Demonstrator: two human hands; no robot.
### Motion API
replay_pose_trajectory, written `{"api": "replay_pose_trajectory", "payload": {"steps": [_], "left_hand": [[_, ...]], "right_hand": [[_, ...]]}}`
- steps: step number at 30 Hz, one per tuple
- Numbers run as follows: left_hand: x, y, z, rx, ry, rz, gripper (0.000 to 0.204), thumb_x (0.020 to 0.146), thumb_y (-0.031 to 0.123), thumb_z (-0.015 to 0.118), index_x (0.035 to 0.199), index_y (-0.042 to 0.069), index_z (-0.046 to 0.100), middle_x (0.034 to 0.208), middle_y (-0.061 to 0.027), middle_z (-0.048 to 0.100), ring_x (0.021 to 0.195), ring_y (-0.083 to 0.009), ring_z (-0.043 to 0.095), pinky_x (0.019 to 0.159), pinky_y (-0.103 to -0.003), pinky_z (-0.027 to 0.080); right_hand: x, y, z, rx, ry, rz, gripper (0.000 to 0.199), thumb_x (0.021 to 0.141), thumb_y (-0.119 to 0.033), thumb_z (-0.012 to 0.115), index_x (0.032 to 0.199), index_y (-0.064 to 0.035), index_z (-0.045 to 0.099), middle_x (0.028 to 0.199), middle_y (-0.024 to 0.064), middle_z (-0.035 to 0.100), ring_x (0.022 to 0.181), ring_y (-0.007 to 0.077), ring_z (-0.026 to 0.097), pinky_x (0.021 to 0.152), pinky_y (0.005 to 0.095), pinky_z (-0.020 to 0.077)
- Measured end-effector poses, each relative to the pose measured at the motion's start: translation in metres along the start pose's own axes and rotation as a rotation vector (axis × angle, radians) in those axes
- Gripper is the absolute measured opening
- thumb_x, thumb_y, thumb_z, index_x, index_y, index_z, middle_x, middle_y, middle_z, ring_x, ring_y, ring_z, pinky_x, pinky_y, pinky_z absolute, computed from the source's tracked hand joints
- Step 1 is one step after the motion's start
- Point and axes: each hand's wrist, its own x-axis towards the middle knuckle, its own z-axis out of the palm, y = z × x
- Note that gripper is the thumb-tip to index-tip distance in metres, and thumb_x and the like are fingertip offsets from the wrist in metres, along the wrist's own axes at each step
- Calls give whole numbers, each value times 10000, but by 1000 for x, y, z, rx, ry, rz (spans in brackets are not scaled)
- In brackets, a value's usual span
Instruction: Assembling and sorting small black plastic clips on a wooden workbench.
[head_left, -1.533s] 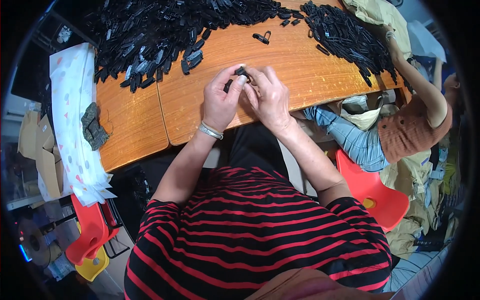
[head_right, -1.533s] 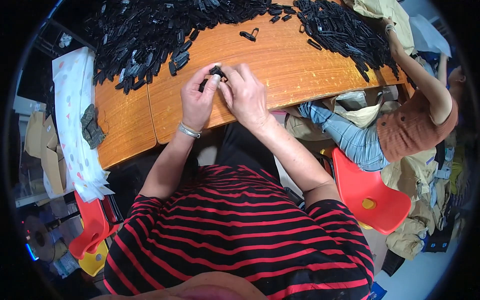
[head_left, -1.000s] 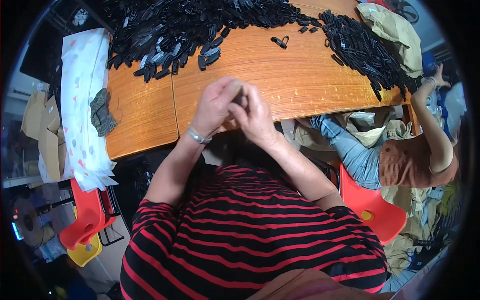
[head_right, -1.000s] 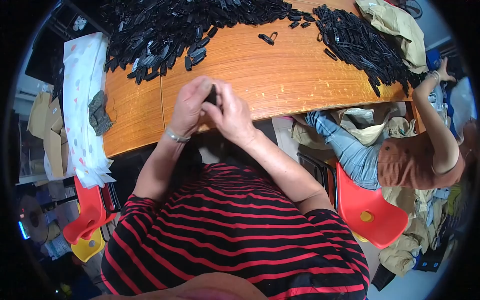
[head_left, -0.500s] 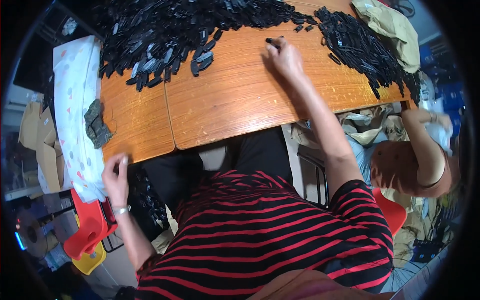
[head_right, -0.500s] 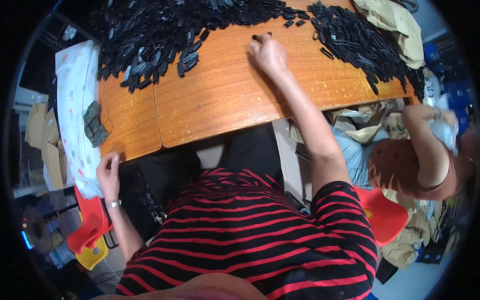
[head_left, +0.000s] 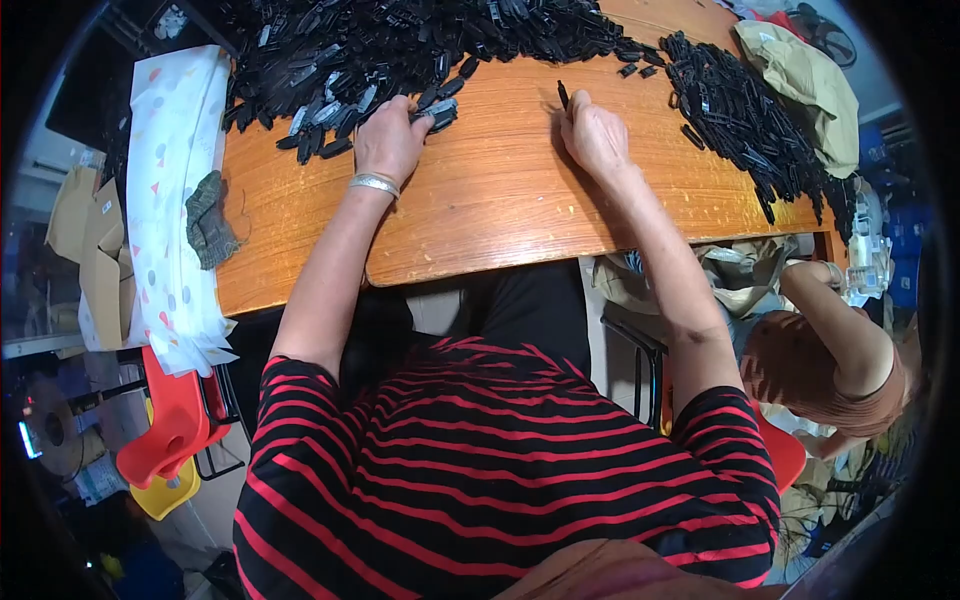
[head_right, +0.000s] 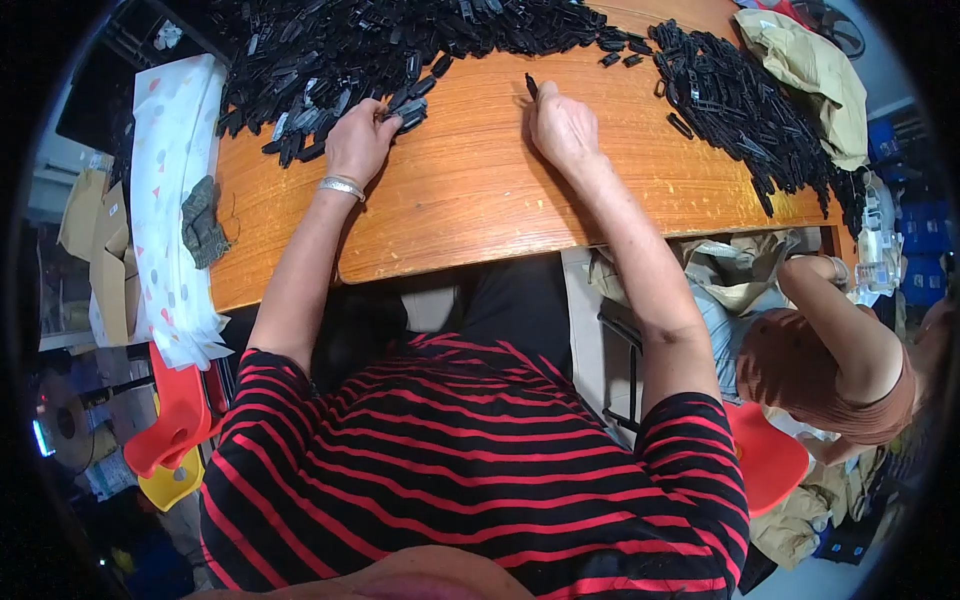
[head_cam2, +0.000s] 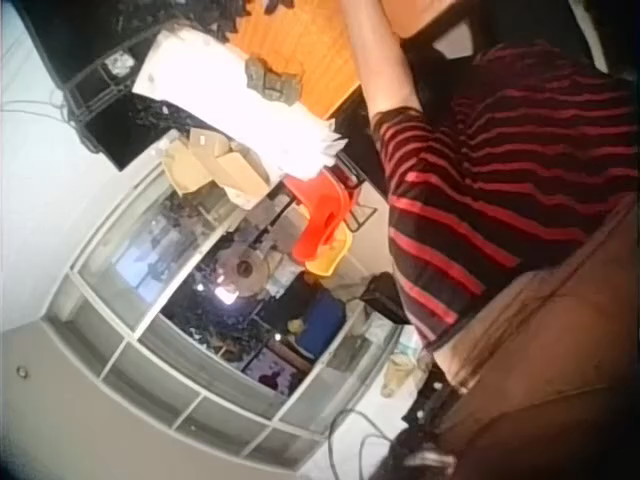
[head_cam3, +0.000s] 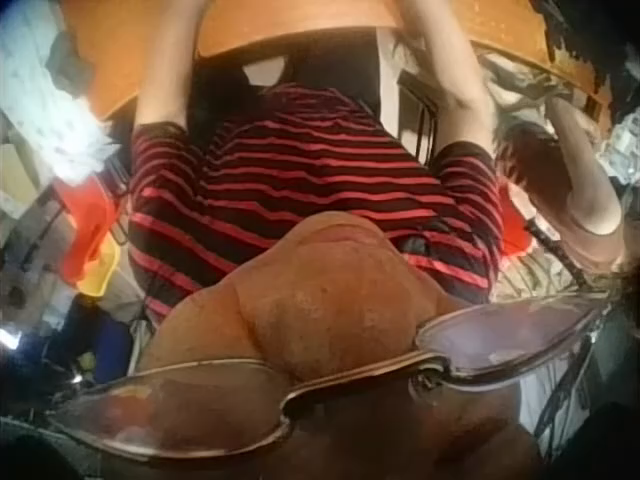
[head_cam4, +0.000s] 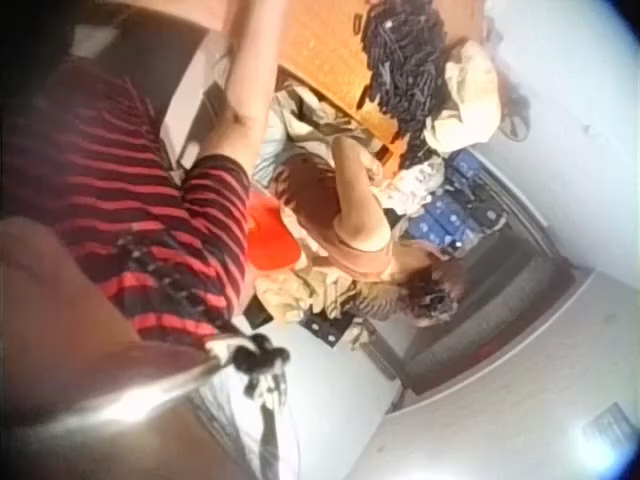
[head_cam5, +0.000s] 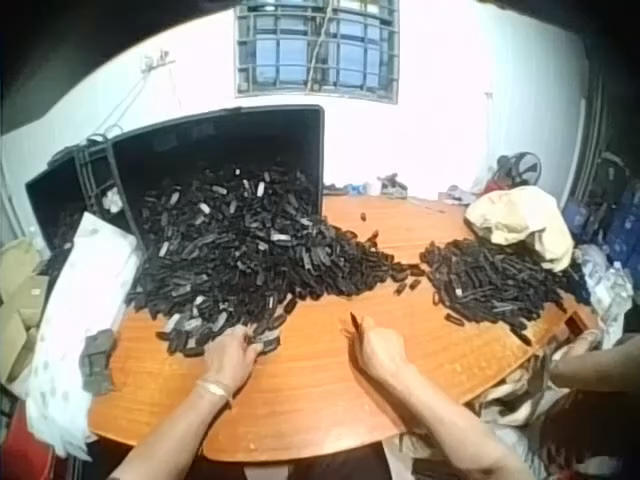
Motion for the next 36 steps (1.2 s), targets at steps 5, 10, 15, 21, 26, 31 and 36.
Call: {"api": "replay_pose_trajectory", "payload": {"steps": [5, 10, 15, 21, 26, 31, 36], "left_hand": [[-4, -3, 3, -131, -21, -7, 233, 812, 243, 660, 904, 29, 645, 846, -126, 659, 788, -294, 631, 692, -374, 489], [-25, 5, -2, -75, -2, 171, 213, 821, 231, 650, 903, 35, 663, 889, -141, 650, 811, -312, 623, 713, -375, 490], [-51, 7, -9, -183, -47, 279, 295, 803, 144, 663, 1081, 60, 610, 974, -155, 622, 865, -308, 617, 749, -380, 497], [-62, 13, -21, -179, -157, 361, 318, 775, 70, 651, 1087, 73, 594, 948, -159, 578, 881, -348, 589, 763, -385, 487], [-50, 10, -25, -109, -176, 509, 312, 776, -19, 594, 1076, 67, 579, 908, -149, 560, 897, -359, 565, 745, -406, 475], [-38, 6, -19, 6, -214, 599, 251, 771, -8, 604, 1010, 66, 585, 890, -139, 557, 887, -340, 561, 745, -408, 470], [-35, 18, -17, 64, -102, 691, 222, 753, 45, 657, 963, 48, 588, 827, -130, 530, 862, -325, 546, 742, -401, 469]], "right_hand": [[-30, -21, -22, 165, -86, -128, 251, 898, -232, 563, 975, -19, 455, 686, 225, 614, 656, 412, 606, 581, 482, 456], [-33, -14, -21, 120, -107, -174, 231, 872, -186, 568, 1032, -27, 518, 732, 218, 629, 723, 408, 611, 642, 484, 462], [-37, -20, -31, 81, -153, -102, 241, 858, -200, 590, 1024, -27, 566, 786, 216, 641, 789, 391, 618, 684, 464, 474], [-33, -14, -36, 228, -70, -36, 270, 830, -284, 633, 900, -24, 617, 799, 200, 657, 790, 382, 625, 695, 458, 486], [-31, -5, -30, 444, -28, 46, 273, 851, -280, 623, 921, -16, 621, 812, 203, 657, 805, 358, 637, 708, 427, 492], [-45, -7, -29, 469, -31, 17, 241, 838, -241, 649, 916, -13, 627, 827, 198, 651, 808, 362, 630, 706, 414, 493], [-60, -1, -13, 268, 47, -80, 181, 774, -181, 684, 856, -28, 634, 845, 169, 618, 784, 370, 605, 704, 439, 485]]}}
